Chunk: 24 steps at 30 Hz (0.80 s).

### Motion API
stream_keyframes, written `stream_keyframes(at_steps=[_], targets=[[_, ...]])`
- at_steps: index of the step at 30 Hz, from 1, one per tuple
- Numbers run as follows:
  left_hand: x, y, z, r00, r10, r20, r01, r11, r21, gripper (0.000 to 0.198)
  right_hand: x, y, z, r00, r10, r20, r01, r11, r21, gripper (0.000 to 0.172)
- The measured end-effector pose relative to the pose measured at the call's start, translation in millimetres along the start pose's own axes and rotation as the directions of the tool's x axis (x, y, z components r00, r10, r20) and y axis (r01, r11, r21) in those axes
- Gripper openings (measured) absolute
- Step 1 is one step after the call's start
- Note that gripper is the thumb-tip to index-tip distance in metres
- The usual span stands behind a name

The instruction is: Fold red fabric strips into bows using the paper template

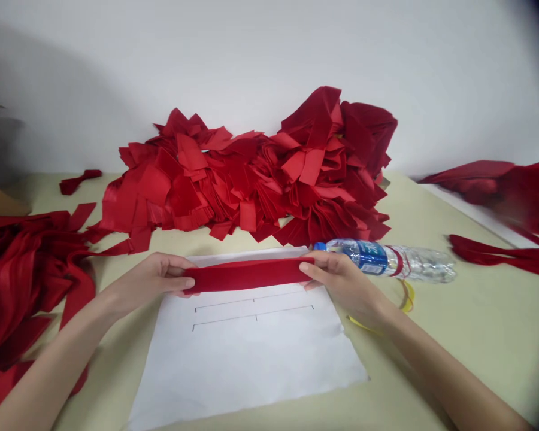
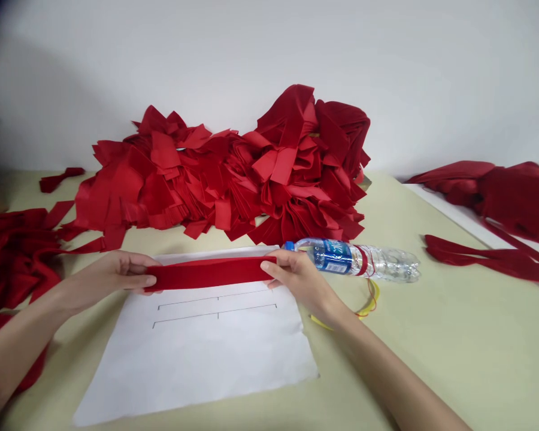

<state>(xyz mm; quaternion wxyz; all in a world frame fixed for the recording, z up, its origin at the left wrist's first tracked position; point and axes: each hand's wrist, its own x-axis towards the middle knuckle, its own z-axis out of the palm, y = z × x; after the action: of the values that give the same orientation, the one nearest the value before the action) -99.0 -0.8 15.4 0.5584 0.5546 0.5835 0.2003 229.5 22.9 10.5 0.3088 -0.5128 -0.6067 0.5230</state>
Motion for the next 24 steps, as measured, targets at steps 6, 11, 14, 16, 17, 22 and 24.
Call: stream_keyframes(at_steps=[6, 11, 14, 16, 17, 22, 24], targets=[[1.8, -0.1, 5.0, 1.0, 0.031, -0.006, -0.031, 0.997, -0.066, 0.019, 3.1, 1.5, -3.9, 0.994, 0.055, -0.092, -0.055, 0.999, 0.002, 0.036], [1.1, -0.7, 5.7, 0.999, 0.036, -0.039, -0.038, 0.999, -0.036, 0.024, 4.6, -0.7, -4.6, 0.994, 0.045, -0.097, -0.042, 0.999, 0.034, 0.04], [1.3, -1.6, 5.3, 0.999, 0.022, -0.05, -0.023, 1.0, -0.018, 0.026, 4.6, -1.9, -3.9, 0.993, 0.064, -0.103, -0.06, 0.997, 0.044, 0.04], [1.9, -2.8, 5.2, 0.999, 0.017, -0.036, -0.018, 0.999, -0.035, 0.029, 4.8, -1.6, -3.7, 0.991, 0.072, -0.116, -0.067, 0.997, 0.046, 0.04], [2.2, -3.6, 5.2, 0.999, 0.015, -0.039, -0.017, 0.999, -0.046, 0.031, 5.1, -1.1, -3.7, 0.99, 0.074, -0.123, -0.068, 0.997, 0.047, 0.039], [2.6, -6.1, 6.4, 0.996, -0.01, -0.094, 0.004, 0.998, -0.066, 0.041, 7.0, 1.0, -4.0, 0.994, 0.064, -0.093, -0.057, 0.996, 0.07, 0.038], [2.6, -6.3, 6.9, 0.995, -0.028, -0.101, 0.022, 0.998, -0.061, 0.04, 6.8, 0.3, -3.8, 0.995, 0.05, -0.091, -0.043, 0.996, 0.073, 0.039]])
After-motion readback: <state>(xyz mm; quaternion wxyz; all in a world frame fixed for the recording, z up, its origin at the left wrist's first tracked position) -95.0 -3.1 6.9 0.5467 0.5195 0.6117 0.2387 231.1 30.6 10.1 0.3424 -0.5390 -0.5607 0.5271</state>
